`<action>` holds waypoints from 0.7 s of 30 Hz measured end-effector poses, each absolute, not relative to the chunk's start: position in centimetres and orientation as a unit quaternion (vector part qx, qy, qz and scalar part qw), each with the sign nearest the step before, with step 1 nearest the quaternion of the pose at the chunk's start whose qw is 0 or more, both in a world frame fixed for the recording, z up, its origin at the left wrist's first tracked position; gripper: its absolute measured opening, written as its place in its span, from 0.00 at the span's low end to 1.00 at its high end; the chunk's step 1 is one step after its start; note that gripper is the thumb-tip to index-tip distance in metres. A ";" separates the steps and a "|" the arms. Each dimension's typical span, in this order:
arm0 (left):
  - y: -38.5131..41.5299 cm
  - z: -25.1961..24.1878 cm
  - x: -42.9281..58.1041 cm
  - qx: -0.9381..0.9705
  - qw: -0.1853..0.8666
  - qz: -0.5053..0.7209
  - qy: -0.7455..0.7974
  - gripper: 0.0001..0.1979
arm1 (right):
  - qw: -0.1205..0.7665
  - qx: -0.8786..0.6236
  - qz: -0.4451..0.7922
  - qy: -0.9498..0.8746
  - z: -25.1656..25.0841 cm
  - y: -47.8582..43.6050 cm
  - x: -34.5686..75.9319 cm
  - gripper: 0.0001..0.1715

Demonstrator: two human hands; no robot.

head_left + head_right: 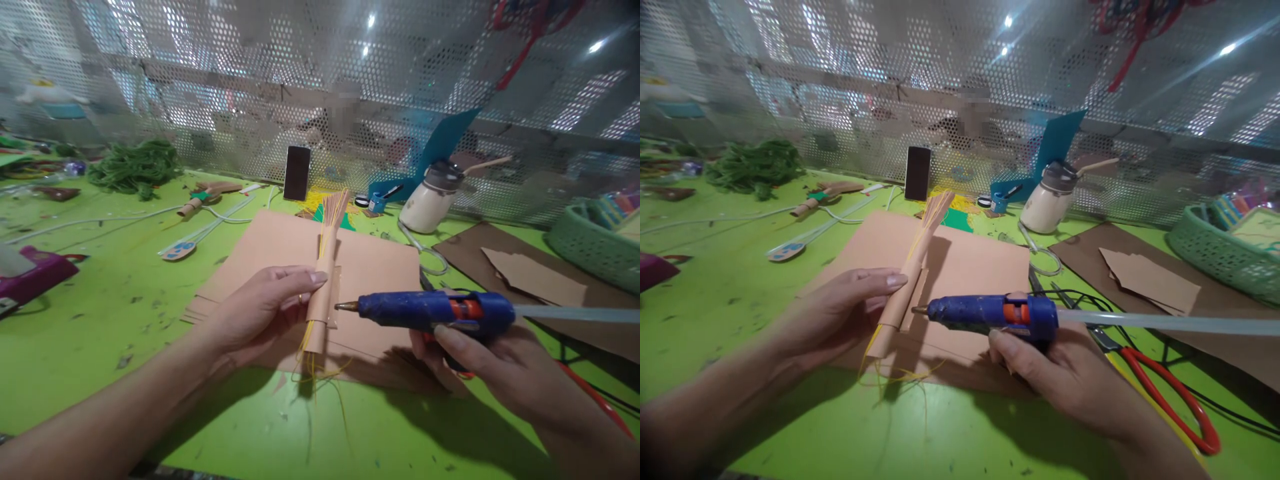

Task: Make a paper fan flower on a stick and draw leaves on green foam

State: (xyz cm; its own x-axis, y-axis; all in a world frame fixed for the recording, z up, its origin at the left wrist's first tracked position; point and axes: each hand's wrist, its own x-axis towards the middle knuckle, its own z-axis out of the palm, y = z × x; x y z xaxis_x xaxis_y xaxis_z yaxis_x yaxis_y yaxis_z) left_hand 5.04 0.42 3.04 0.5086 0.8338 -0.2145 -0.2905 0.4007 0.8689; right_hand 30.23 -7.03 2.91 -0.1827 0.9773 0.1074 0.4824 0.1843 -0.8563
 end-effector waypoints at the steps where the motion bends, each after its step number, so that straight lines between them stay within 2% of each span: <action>1: 0.4 3.1 5.0 0.411 0.767 0.366 0.330 0.04 | 0.355 -0.536 0.346 -0.683 2.9 -7.0 30.2 0.24; 15: 0.5 2.9 4.8 0.411 0.788 0.352 0.295 0.08 | 0.357 -0.565 0.272 -0.692 3.1 -7.3 30.1 0.26; 21: 0.5 2.7 4.8 0.406 0.798 0.346 0.281 0.09 | 0.384 -0.578 0.263 -0.670 3.1 -7.2 29.8 0.24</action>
